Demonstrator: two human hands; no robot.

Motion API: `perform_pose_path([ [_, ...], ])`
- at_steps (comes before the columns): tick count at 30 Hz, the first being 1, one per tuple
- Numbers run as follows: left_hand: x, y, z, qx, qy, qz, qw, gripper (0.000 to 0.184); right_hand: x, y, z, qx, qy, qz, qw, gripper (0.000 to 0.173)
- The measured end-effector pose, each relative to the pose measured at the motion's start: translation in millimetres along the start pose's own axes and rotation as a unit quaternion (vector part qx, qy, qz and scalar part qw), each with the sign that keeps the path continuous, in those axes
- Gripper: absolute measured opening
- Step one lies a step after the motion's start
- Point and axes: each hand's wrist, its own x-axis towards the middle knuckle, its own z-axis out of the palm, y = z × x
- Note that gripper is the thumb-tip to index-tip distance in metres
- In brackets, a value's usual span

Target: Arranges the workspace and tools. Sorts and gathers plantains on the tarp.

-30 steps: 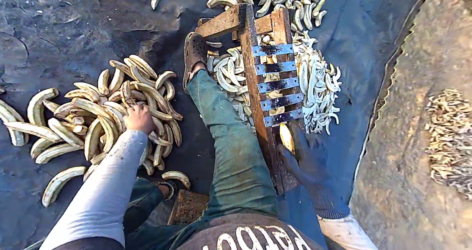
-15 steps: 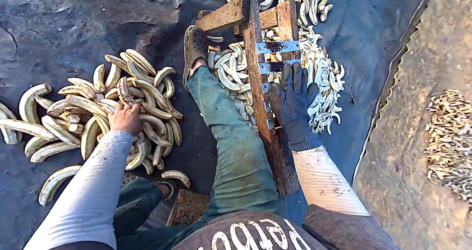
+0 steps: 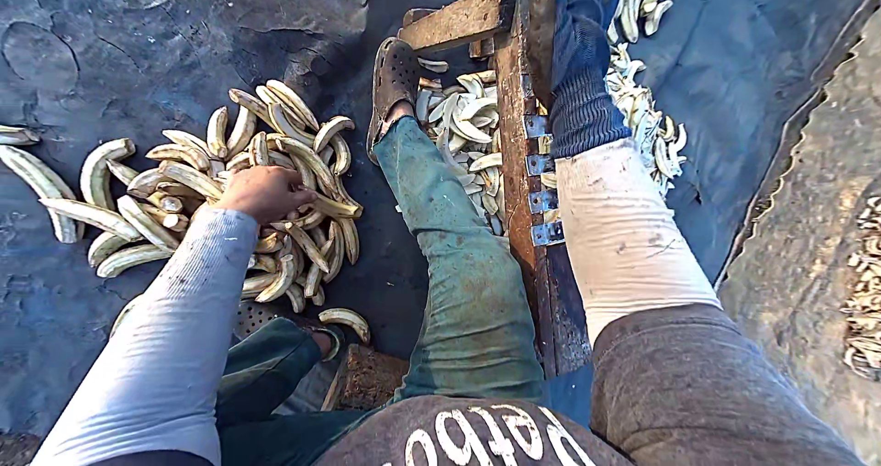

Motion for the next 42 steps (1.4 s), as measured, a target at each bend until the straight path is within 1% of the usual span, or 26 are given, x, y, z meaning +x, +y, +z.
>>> perform_pose_path([
  [1,-3,7,-9,-0.034,0.004,0.006,0.999,0.043,-19,-14,-3,0.051,-0.007,-0.066,0.996,0.054],
  [2,-5,14,-18,-0.067,0.017,0.022,0.997,0.045,-37,-26,-3,0.082,-0.038,-0.141,0.986,0.053],
  [3,-8,24,-26,-0.106,0.029,0.047,0.993,0.045,-56,-37,-1,0.074,-0.083,-0.215,0.970,0.054],
  [4,-12,35,-33,-0.150,0.044,0.081,0.984,0.043,-77,-48,2,0.039,-0.123,-0.284,0.950,0.059],
  [5,-19,48,-40,-0.194,0.052,0.114,0.973,0.040,-97,-56,8,-0.005,-0.143,-0.337,0.930,0.065],
  [6,-28,62,-47,-0.240,0.051,0.141,0.959,0.036,-113,-61,13,-0.047,-0.152,-0.369,0.916,0.071],
  [7,-36,75,-51,-0.289,0.043,0.169,0.941,0.030,-127,-61,17,-0.066,-0.143,-0.388,0.908,0.071],
  [9,-46,95,-50,-0.392,0.013,0.219,0.893,0.024,-146,-51,14,-0.057,-0.092,-0.395,0.912,0.058],
  [10,-47,101,-44,-0.428,-0.010,0.235,0.872,0.026,-154,-44,6,-0.053,-0.064,-0.384,0.919,0.055],
  [11,-44,104,-36,-0.439,-0.035,0.241,0.865,0.029,-164,-35,-4,-0.051,-0.049,-0.357,0.931,0.055],
  [12,-37,102,-26,-0.415,-0.053,0.234,0.878,0.033,-174,-23,-12,-0.044,-0.034,-0.316,0.947,0.057],
  [13,-28,98,-14,-0.375,-0.059,0.216,0.899,0.035,-186,-7,-20,-0.037,-0.014,-0.266,0.963,0.060],
  [15,1,82,21,-0.239,-0.026,0.159,0.957,0.036,-215,32,-34,-0.038,0.027,-0.169,0.984,0.066],
  [16,15,73,41,-0.158,-0.004,0.125,0.979,0.037,-234,51,-40,-0.043,0.029,-0.124,0.991,0.067],
  [17,23,66,58,-0.098,0.006,0.084,0.992,0.037,-254,67,-45,-0.048,0.022,-0.087,0.995,0.068],
  [18,29,62,72,-0.060,0.012,0.047,0.997,0.038,-275,79,-48,-0.057,0.007,-0.051,0.997,0.068],
  [20,37,56,93,-0.022,0.021,0.004,1.000,0.037,-311,92,-47,-0.076,-0.014,-0.007,0.997,0.070],
  [22,42,53,106,-0.008,0.025,-0.010,1.000,0.037,-334,96,-39,-0.078,-0.017,0.001,0.997,0.067],
  [23,43,53,110,-0.006,0.025,-0.013,1.000,0.038,-339,97,-34,-0.080,-0.005,-0.003,0.997,0.065],
  [25,45,54,111,-0.003,0.029,-0.013,0.999,0.038,-333,102,-23,-0.086,0.030,-0.011,0.996,0.062],
  [28,48,52,111,0.017,0.029,-0.003,0.999,0.036,-299,108,-13,-0.080,0.030,-0.005,0.996,0.061],
  [31,51,50,112,0.055,0.015,0.009,0.998,0.037,-251,105,-12,-0.102,-0.018,-0.002,0.995,0.062],
  [33,53,48,114,0.068,0.016,0.017,0.997,0.039,-218,97,-12,-0.114,-0.035,-0.004,0.993,0.061],
  [35,55,46,114,0.082,0.018,0.022,0.996,0.039,-181,92,-5,-0.123,-0.029,0.007,0.992,0.062],
  [38,55,46,112,0.102,0.015,0.034,0.994,0.037,-123,77,3,-0.151,-0.023,0.054,0.987,0.067],
  [42,54,42,107,0.136,0.008,0.056,0.989,0.032,-63,58,13,-0.129,-0.022,0.078,0.988,0.068],
])
